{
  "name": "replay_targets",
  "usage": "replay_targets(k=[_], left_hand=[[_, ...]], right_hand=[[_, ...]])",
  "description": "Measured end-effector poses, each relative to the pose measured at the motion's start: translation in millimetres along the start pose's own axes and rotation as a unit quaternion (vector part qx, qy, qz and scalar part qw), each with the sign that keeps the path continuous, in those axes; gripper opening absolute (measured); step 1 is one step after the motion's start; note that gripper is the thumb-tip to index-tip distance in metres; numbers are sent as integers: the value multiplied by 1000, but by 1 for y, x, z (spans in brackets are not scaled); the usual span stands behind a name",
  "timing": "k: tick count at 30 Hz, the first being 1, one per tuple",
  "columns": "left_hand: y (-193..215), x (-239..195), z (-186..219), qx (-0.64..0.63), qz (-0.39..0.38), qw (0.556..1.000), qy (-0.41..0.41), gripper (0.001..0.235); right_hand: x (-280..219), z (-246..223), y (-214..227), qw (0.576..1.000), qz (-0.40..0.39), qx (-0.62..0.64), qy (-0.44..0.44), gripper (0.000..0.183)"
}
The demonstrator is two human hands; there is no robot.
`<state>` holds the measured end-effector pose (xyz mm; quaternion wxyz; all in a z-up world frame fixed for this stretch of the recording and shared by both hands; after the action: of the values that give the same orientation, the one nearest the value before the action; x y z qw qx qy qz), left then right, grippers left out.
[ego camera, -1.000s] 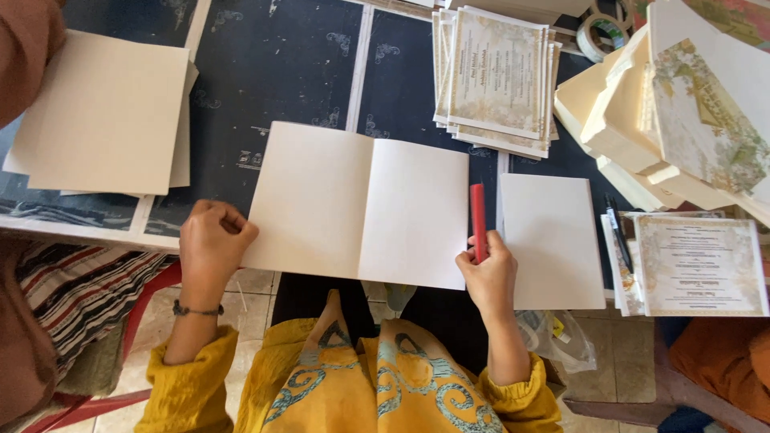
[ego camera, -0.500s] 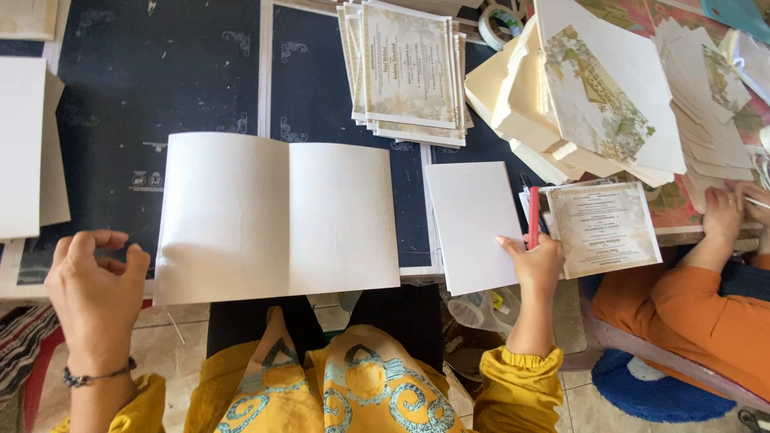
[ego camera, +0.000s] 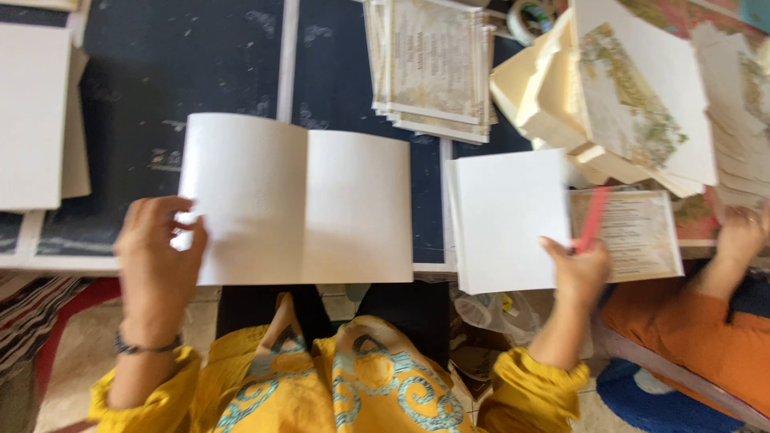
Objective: Assembling wedding or event invitations by folding covers and inserting printed sheets.
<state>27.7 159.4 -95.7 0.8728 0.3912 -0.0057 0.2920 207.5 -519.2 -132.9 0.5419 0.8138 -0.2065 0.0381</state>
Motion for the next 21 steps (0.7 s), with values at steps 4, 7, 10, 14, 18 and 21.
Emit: replay_targets(k=[4,7,10,14,18,21], left_hand=[[-32,-6,26,-128,-74,989,15,28],[-53,-13,63,-195,-157,968,-9,27],[-72,-21,86,-198,-236,951,-19,36],[-98,-28,70,-138,-259,956,5,33],[-97,-23,54,-49,-236,970,-7,35],[-102,-26,47,26,-224,974,-22,39]], right_hand=[[-31,-65,31,963,-30,268,-6,32],[-68,-141,19,886,-104,451,-10,30],[-98,-194,-17,854,-173,491,4,33],[-127,-245,-50,853,-200,483,12,31],[-132,-254,-69,852,-214,478,3,31],[-131,-252,-82,853,-216,475,5,29]])
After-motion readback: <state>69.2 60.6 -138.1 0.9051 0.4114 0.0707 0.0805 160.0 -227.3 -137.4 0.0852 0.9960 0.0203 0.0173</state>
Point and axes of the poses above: each hand's wrist, its own x-axis towards the middle knuckle, its own y-axis out of the back of the hand, z = x × y, the point moved 9 cm from there along x, towards the middle knuckle, and after that the axes turned 4 degrees about y, right-handed, at the moved point
